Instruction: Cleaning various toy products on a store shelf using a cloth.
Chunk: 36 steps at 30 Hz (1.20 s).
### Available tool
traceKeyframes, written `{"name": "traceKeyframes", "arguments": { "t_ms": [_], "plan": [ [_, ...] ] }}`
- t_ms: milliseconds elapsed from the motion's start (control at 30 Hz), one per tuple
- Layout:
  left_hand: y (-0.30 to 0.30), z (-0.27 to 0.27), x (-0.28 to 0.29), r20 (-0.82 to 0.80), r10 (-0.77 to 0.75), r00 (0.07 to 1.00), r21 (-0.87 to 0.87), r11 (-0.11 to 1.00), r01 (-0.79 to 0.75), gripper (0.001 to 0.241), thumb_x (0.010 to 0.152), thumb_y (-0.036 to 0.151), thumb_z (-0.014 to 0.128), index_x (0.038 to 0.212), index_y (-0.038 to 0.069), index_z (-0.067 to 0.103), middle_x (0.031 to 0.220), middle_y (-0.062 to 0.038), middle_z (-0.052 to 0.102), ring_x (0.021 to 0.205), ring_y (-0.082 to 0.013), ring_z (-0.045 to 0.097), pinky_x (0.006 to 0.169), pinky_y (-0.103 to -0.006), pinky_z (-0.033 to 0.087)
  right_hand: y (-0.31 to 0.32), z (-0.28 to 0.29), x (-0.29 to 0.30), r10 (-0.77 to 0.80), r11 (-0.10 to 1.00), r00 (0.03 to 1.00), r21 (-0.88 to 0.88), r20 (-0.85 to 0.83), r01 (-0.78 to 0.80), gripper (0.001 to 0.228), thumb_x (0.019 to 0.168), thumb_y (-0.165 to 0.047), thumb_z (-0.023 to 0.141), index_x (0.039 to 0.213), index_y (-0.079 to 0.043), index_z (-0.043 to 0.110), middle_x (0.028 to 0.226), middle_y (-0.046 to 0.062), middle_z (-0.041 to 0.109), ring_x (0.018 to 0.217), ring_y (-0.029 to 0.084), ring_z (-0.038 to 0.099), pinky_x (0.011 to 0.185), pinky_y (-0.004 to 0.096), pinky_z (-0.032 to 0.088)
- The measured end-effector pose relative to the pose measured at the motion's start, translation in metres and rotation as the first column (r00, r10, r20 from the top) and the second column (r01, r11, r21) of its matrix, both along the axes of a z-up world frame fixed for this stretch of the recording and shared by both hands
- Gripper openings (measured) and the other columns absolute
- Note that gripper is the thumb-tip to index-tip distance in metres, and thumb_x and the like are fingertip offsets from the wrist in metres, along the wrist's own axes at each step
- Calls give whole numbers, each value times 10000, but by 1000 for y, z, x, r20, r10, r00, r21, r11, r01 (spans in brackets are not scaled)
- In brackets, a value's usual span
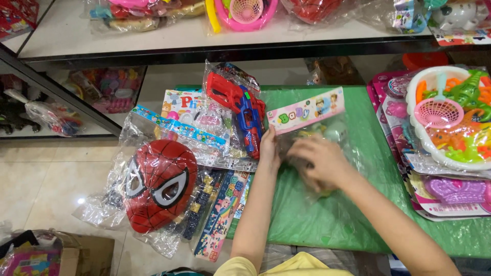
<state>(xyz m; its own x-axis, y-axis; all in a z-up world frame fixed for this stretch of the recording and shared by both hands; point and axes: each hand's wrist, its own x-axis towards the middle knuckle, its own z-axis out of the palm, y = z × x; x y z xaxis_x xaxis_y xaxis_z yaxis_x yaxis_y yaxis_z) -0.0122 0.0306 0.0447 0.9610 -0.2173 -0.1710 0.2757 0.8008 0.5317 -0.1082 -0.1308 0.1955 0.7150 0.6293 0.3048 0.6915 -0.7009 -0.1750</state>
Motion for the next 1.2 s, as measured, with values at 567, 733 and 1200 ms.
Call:
{"name": "traceKeyframes", "arguments": {
  "t_ms": [567, 733, 1200],
  "plan": [
    [-12, -6, 1, 143, 27, 989, -97, 995, -13, 473, 1080, 344, 478, 1413, 9, 520, 1409, -156, 605, 1298, -324, 572, 1133, -508, 423, -109, -80, 103, -773, 544, 621, 367, -131, 755, 328, 843, -195, 745, 1171, -168, 741, 1118, 134, 703, 1001, 385, 657, 878, 495, 541],
    [-9, 6, 1, 11, 149, 989, -150, 978, -146, 476, 1080, 369, 430, 1432, 57, 503, 1416, -129, 603, 1302, -313, 565, 1120, -507, 435, -73, -42, 72, -798, 465, 600, 701, 67, 540, 260, 902, -93, 741, 1160, -122, 741, 1176, 101, 690, 1114, 356, 629, 977, 465, 493],
    [-23, -17, 0, 54, 163, 985, -57, 986, -160, 433, 1084, 279, 496, 1417, 2, 502, 1367, -156, 613, 1247, -292, 602, 1048, -451, 523, -92, -86, 69, -650, 417, 698, 628, -300, 657, 447, 898, -298, 795, 1245, -46, 668, 1076, 198, 731, 1016, 355, 718, 894, 452, 546]
  ]
}}
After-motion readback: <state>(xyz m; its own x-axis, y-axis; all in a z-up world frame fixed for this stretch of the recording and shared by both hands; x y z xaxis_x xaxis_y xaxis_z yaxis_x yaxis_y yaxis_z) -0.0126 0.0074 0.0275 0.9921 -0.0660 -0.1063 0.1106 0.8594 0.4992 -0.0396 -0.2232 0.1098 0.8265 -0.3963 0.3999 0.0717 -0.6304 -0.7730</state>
